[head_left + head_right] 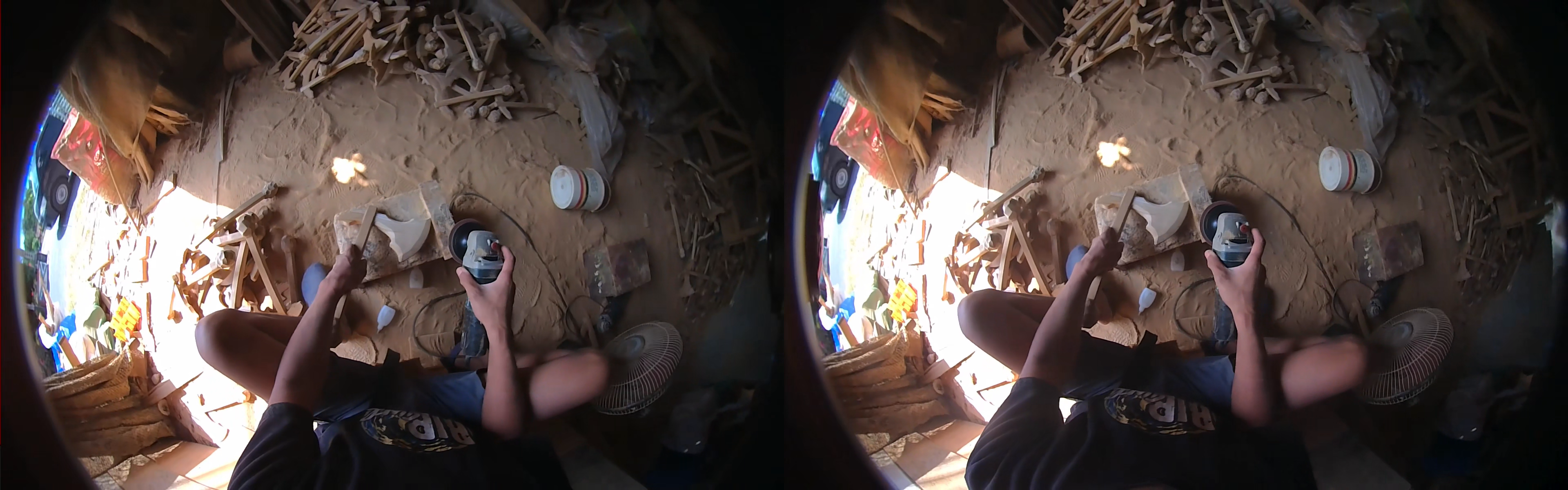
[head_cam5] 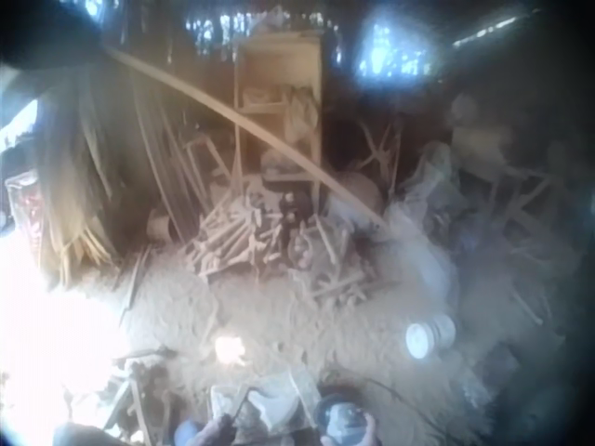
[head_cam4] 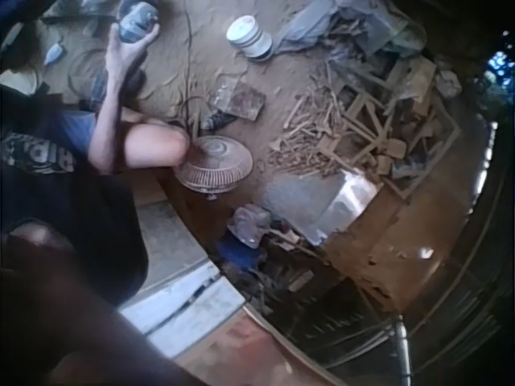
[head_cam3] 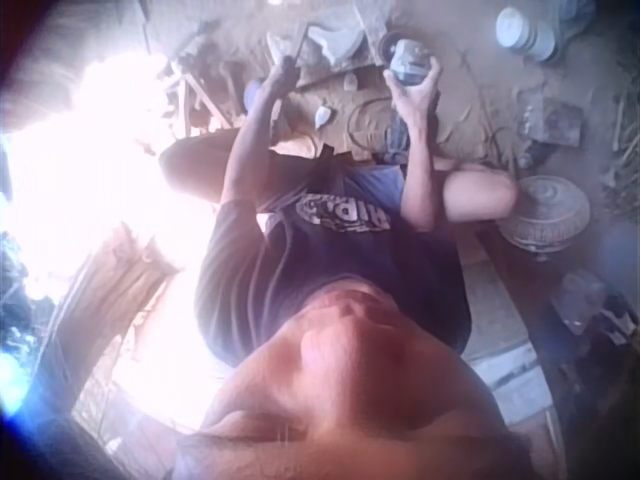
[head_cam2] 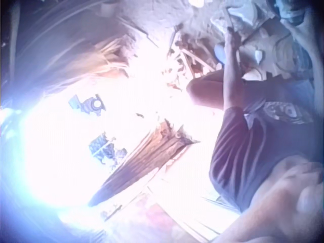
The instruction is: The person sands the surface and edges of a wooden axe using a power sander.
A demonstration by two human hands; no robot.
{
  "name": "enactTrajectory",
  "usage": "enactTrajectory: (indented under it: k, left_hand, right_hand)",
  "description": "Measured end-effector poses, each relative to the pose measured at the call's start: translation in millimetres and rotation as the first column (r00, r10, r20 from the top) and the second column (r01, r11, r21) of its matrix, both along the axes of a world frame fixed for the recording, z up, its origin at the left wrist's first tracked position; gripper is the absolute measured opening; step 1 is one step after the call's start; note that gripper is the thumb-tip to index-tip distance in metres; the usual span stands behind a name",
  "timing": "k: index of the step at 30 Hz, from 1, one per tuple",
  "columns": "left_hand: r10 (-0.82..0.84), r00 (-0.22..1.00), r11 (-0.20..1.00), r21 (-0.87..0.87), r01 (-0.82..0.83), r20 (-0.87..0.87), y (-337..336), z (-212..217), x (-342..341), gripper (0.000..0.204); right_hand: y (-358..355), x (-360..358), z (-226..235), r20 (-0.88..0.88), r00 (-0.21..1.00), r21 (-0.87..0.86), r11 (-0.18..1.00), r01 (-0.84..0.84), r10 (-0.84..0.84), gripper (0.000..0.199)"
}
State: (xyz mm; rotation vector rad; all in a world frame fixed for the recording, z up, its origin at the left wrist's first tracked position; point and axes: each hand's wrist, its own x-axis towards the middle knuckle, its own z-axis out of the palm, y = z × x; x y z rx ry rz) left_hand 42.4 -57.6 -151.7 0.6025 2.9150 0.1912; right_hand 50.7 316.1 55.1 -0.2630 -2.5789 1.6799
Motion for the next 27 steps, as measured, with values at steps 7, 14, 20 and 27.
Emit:
enactTrajectory:
  k: [7,14,20,27]
  left_hand:
    - [0.459,0.854,0.695,0.499,-0.518,0.247,-1,55,-28,0.031]
    - [0.101,0.95,0.958,0.229,-0.172,0.294,18,122,-119,0.04]
    - [0.527,0.842,0.844,0.04,-0.534,0.114,72,59,-80,0.085]
    - [0.337,0.927,0.854,0.361,-0.375,0.167,86,26,-11,0.069]
  right_hand:
    - [19,9,10,-0.048,0.997,-0.017,0.998,0.053,-0.054,0.092]
    - [36,10,41,-0.139,0.973,-0.076,0.982,0.173,-0.182,0.093]
    - [30,7,40,-0.2,0.967,-0.057,0.987,0.152,-0.16,0.091]
    - [24,6,17,-0.017,0.998,0.016,0.998,0.064,-0.064,0.093]
